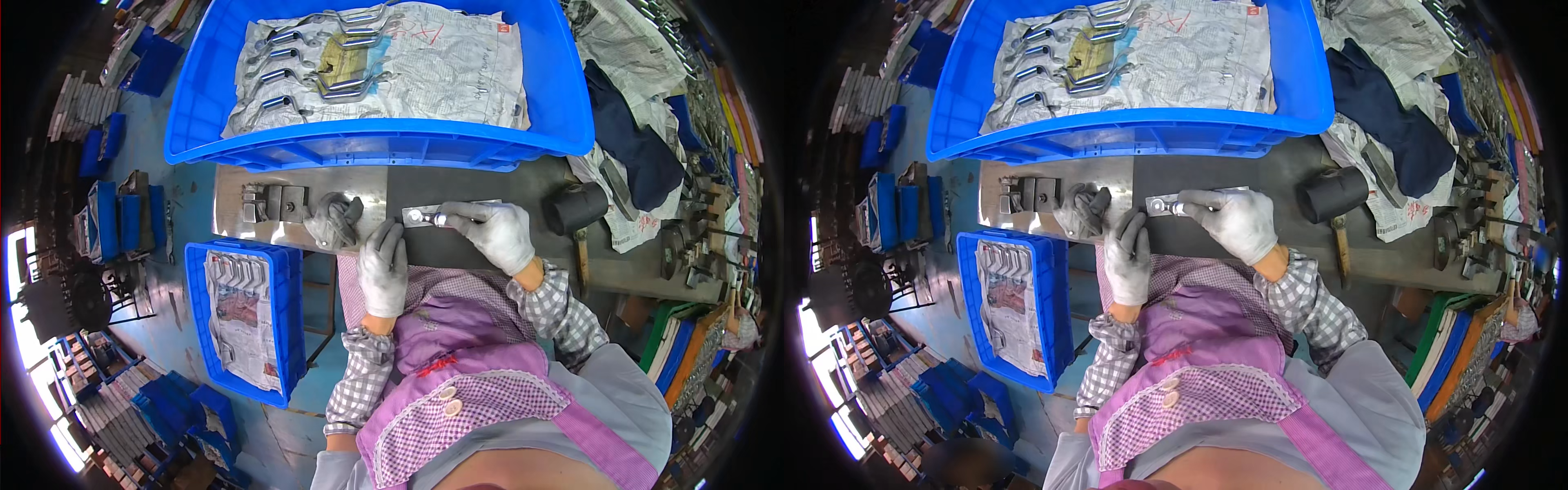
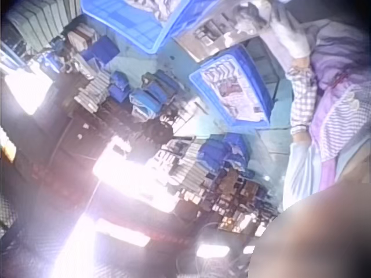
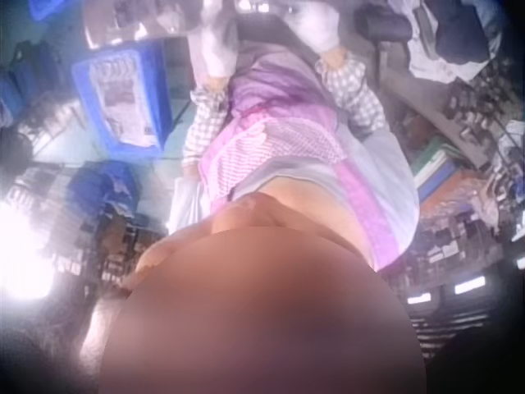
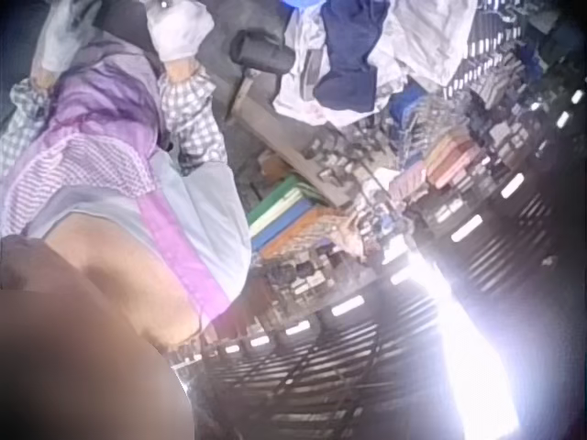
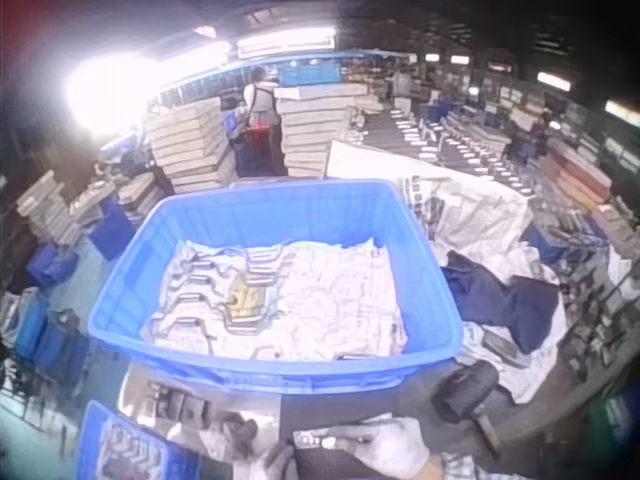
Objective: The person assembles metal parts on a jig using a rubber mallet, then places the assembled components into blue bins.
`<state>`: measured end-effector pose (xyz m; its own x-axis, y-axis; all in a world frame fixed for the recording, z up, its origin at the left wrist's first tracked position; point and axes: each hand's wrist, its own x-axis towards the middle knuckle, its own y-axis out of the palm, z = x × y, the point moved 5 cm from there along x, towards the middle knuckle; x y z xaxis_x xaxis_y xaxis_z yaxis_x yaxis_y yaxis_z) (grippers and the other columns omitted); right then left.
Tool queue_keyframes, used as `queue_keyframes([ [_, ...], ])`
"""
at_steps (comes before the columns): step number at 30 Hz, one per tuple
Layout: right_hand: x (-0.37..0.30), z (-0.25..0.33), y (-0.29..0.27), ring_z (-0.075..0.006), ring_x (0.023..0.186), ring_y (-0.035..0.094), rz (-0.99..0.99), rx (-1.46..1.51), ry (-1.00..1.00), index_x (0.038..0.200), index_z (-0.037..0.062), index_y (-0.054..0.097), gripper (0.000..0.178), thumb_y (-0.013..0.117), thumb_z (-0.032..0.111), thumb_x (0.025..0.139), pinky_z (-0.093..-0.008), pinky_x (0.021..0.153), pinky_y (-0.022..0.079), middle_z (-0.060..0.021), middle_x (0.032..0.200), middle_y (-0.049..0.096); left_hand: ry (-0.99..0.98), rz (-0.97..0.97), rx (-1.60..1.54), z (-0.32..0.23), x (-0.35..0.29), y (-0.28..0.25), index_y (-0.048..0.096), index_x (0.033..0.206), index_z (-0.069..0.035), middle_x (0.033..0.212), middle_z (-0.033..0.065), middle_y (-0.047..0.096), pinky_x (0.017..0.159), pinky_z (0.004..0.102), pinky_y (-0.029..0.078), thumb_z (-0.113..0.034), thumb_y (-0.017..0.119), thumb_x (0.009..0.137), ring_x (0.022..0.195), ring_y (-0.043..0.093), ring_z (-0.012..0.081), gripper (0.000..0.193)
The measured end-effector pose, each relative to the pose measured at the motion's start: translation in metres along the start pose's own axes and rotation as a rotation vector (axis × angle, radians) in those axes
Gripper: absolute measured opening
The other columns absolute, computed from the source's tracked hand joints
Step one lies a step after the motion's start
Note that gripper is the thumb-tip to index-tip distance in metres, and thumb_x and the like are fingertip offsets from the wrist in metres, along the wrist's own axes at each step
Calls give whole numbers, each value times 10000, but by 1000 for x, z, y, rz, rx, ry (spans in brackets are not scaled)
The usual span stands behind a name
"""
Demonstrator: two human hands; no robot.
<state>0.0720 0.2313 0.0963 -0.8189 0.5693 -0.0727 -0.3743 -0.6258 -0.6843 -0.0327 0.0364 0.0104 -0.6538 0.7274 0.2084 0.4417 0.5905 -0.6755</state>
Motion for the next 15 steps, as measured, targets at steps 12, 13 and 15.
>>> queue_keyframes([
  [12,-35,-98,4,-225,991,651,-400,-16,-143,1086,189,802,288,820,154,801,-371,866,495,-8,1128,705,117,62,393,-51,23,35,404,1486,45,1556,260,404,1150,581,368,-157,612,970,1412,429,451,593],
  [13,-35,-98,3,-230,995,652,-438,-9,-168,1078,183,800,274,814,147,807,-376,862,497,-6,1116,707,141,35,380,-52,23,37,390,1494,40,1552,264,407,1152,590,362,-160,608,975,1412,431,448,598],
  [15,-39,-102,-1,-240,1006,650,-414,-18,-173,1121,174,782,298,800,154,824,-383,863,496,-19,1154,701,168,12,368,-56,23,41,377,1501,34,1547,268,410,1154,599,355,-163,604,979,1412,433,444,602],
])
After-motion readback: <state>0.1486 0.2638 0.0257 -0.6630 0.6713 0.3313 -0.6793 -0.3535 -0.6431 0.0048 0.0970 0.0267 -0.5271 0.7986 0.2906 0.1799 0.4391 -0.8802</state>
